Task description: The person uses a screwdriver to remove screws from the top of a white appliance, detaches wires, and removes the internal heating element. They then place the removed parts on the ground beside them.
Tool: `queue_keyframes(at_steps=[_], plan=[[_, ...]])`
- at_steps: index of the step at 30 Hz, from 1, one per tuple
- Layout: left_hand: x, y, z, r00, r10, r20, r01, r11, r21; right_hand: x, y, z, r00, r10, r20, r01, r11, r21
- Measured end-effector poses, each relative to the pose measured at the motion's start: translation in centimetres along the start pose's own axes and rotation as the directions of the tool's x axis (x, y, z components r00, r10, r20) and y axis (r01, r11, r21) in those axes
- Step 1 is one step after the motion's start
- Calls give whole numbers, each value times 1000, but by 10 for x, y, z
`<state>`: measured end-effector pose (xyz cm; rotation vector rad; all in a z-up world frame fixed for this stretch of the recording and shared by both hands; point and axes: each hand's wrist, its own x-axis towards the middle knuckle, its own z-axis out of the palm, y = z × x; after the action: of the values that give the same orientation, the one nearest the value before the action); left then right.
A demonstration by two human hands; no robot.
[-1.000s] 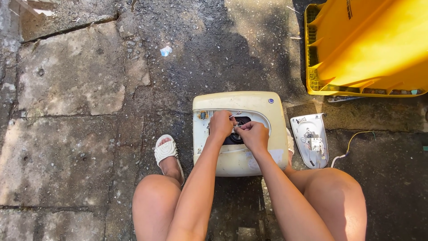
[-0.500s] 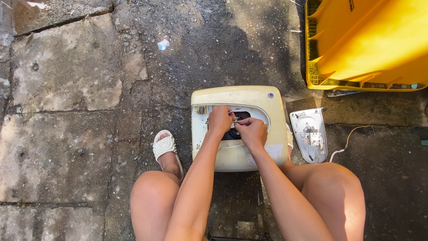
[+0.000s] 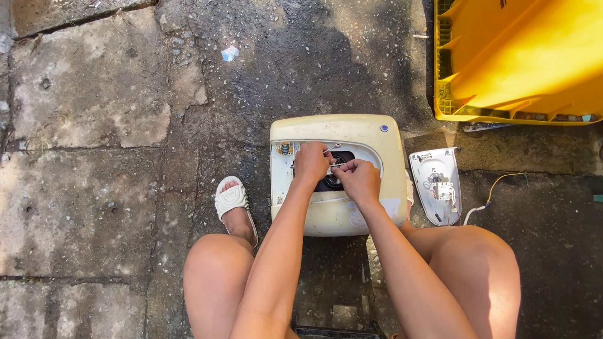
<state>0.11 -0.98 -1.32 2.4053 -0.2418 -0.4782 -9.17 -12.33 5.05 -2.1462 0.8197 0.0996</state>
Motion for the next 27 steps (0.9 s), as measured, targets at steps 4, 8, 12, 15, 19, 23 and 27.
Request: queue_keyframes(at_steps=[4, 8, 12, 15, 19, 23, 27], plan=[[-2, 2, 0, 1000, -2, 18, 2, 1000, 14, 7, 13, 8, 1000, 8, -6, -8, 999, 36], [0, 1, -2, 1000, -27, 17, 26, 1000, 10, 0, 1, 2, 1000, -9, -13, 9, 999, 39], [4, 0, 1, 999, -32, 17, 32, 999, 4, 12, 12, 10, 999, 20, -30, -20, 1000, 20], [2, -1, 3, 999, -33, 17, 34, 999, -16, 19, 22, 16, 999, 33, -28, -32, 999, 25], [3, -1, 3, 999, -38, 16, 38, 999, -6, 4, 5, 6, 999, 25, -25, -24, 997, 71], [0, -1, 2, 1000, 11, -9, -11, 1000, -26, 9, 12, 13, 999, 11, -46, -10, 1000, 26], [-2, 2, -3, 1000, 11, -12, -12, 1000, -2, 3, 6, 7, 999, -2, -38, 4, 998, 59]])
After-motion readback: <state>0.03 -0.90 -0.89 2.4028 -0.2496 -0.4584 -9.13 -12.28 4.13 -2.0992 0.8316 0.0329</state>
